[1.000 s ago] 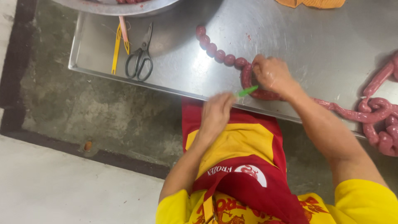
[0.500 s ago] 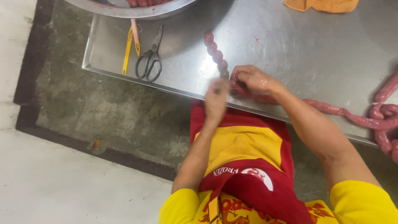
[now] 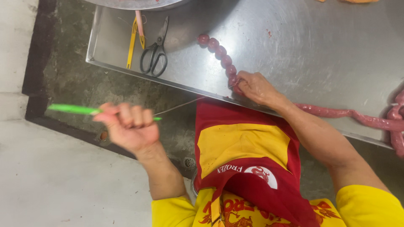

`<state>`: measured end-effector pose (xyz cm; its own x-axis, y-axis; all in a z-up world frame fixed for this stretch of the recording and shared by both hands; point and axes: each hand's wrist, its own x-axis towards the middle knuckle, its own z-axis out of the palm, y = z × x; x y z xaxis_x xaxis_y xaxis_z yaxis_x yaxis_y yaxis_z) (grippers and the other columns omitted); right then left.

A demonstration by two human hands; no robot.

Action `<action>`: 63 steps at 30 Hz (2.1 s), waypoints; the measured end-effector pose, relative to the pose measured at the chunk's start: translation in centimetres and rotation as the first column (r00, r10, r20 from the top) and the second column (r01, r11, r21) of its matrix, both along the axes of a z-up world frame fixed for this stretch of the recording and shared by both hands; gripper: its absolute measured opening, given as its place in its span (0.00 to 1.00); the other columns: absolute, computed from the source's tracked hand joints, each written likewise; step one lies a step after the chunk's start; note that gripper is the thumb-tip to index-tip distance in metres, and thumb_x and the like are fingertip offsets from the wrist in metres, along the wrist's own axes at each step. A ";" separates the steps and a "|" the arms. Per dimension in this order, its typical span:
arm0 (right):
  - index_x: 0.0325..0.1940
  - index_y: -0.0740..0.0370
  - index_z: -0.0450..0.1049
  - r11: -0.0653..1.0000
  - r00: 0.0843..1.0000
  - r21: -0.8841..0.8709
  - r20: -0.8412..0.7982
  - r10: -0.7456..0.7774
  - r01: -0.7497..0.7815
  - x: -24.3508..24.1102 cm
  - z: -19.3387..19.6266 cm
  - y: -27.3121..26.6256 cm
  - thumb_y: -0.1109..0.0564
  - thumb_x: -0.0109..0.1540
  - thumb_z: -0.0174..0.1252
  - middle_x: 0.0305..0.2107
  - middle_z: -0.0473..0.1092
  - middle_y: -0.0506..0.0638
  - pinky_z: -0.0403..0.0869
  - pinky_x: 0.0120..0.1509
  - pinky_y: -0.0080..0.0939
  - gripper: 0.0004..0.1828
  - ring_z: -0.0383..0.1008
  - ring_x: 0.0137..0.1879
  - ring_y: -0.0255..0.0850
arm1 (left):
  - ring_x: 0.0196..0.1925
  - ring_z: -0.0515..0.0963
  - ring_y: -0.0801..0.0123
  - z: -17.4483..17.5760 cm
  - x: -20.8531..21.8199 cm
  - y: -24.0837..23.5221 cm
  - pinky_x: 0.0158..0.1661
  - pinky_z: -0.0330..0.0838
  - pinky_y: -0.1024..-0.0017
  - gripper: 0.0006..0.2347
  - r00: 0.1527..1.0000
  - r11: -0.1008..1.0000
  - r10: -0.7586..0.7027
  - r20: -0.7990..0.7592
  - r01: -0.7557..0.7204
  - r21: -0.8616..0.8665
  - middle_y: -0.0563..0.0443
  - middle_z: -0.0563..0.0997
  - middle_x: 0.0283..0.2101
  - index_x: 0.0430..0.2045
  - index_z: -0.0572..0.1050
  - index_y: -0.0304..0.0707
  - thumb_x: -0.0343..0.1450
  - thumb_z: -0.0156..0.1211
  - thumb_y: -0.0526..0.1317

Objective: The person ties a long casing filled with meat into individual sausage links using a piece of green string and a needle, repeating the process down the length of the casing.

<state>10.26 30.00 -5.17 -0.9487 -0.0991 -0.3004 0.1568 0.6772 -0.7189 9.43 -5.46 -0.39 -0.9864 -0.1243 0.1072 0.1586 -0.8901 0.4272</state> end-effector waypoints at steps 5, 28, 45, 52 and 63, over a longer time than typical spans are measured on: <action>0.43 0.66 0.74 0.998 1.000 0.068 0.004 0.006 -0.006 -0.8 0.2 1.6 0.56 0.66 0.44 0.29 0.75 0.61 0.73 0.44 0.52 0.15 0.76 0.35 0.53 | 0.17 0.54 0.76 -2.5 -2.4 -0.5 0.20 0.48 0.74 0.14 0.980 0.970 -0.109 0.165 0.141 -0.197 0.61 0.58 0.18 0.33 0.70 0.43 0.81 0.47 0.51; 0.65 0.58 0.71 0.969 0.986 -0.206 0.119 -0.113 0.136 -0.8 1.8 0.3 0.49 0.67 0.52 0.48 0.74 0.56 0.70 0.59 0.45 0.23 0.72 0.53 0.45 | 0.53 0.79 0.47 -9.0 -19.9 27.2 0.50 0.75 0.54 0.09 0.925 -0.419 -0.313 -0.214 -0.337 -0.843 0.37 0.79 0.50 0.42 0.80 0.46 0.70 0.57 0.38; 0.42 0.63 0.75 0.872 0.993 0.475 -0.082 -0.089 0.117 8.9 -0.7 7.8 0.38 0.61 0.59 0.29 0.76 0.62 0.73 0.38 0.59 0.24 0.77 0.36 0.62 | 0.58 0.75 0.47 -12.5 -7.7 17.3 0.60 0.65 0.55 0.12 0.897 -0.298 -0.040 -0.440 -0.431 -0.852 0.37 0.78 0.55 0.51 0.74 0.32 0.73 0.53 0.30; 0.36 0.59 0.78 0.667 0.982 0.732 -0.187 0.000 0.140 8.6 -6.5 9.9 0.45 0.61 0.61 0.27 0.76 0.59 0.72 0.35 0.55 0.14 0.78 0.34 0.56 | 0.64 0.78 0.55 -14.8 1.5 31.7 0.67 0.70 0.62 0.12 0.716 0.353 -0.642 -0.273 -0.040 -0.935 0.47 0.80 0.57 0.52 0.80 0.41 0.74 0.59 0.37; 0.41 0.59 0.74 0.769 0.989 0.624 -0.051 -0.141 0.142 14.4 0.3 11.2 0.29 0.59 0.61 0.30 0.76 0.61 0.71 0.38 0.61 0.30 0.77 0.38 0.63 | 0.55 0.80 0.36 -16.4 -15.7 27.4 0.53 0.79 0.46 0.27 0.411 0.514 -0.770 0.488 0.853 0.093 0.23 0.74 0.58 0.60 0.59 0.20 0.77 0.49 0.50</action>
